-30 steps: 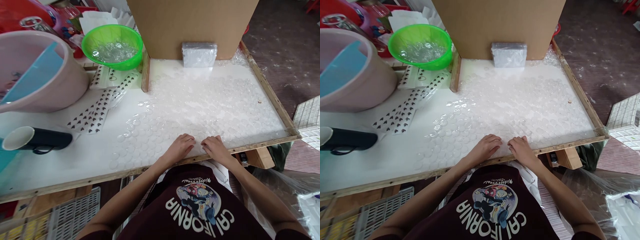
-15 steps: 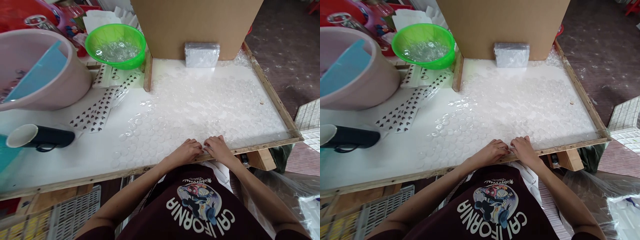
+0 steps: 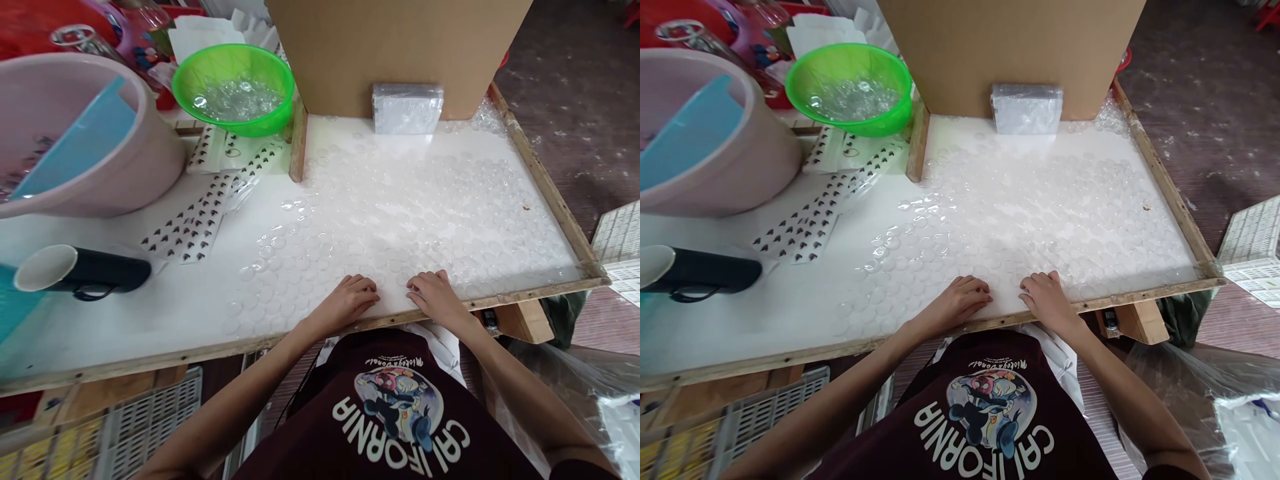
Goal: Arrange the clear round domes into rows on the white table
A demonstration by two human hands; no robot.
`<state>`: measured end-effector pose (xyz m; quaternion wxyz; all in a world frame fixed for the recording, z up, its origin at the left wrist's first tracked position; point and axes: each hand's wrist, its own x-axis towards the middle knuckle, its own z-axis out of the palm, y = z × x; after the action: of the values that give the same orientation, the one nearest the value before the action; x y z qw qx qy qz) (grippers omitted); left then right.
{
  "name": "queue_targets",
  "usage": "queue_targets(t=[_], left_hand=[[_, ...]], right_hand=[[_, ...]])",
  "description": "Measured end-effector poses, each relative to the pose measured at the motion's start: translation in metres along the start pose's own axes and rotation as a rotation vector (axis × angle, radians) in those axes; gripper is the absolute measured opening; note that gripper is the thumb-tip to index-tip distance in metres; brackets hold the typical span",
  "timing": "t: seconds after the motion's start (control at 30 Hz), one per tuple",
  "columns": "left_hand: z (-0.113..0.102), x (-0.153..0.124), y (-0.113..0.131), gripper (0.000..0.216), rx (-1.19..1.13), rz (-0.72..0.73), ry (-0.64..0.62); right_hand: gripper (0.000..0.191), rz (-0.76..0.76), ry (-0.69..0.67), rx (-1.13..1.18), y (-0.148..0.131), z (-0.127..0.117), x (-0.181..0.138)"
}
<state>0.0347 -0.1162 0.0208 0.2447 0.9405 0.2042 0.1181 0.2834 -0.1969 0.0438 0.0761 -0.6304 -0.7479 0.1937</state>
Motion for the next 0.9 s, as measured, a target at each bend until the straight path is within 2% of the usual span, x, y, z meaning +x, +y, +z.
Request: queue_targets(t=[0.2, 0.37, 0.47, 0.57, 0.77, 0.9], left_hand=[[-0.006, -0.016, -0.01, 0.022, 0.02, -0.035, 0.049], [-0.009, -0.019, -0.008, 0.021, 0.05, -0.067, 0.095], [-0.002, -0.011, 0.001, 0.02, 0.042, -0.063, 0.112], [0.008, 0.004, 0.012, 0.02, 0.014, -0.049, 0.076], [0.024, 0.033, 0.024, 0.024, -0.044, -0.005, 0.019], [0.024, 0.037, 0.022, 0.017, -0.053, 0.004, -0.022]], right_hand=[[0.006, 0.017, -0.044, -0.014, 0.002, -0.007, -0.002], [0.005, 0.015, -0.068, -0.005, -0.007, -0.002, 0.004], [0.004, 0.008, -0.072, 0.023, -0.016, 0.003, 0.01], [0.007, -0.01, -0.048, 0.06, -0.02, 0.003, 0.013], [0.016, 0.047, 0.011, 0.088, -0.003, -0.006, 0.003], [0.017, 0.073, -0.008, 0.112, 0.008, -0.008, -0.009]])
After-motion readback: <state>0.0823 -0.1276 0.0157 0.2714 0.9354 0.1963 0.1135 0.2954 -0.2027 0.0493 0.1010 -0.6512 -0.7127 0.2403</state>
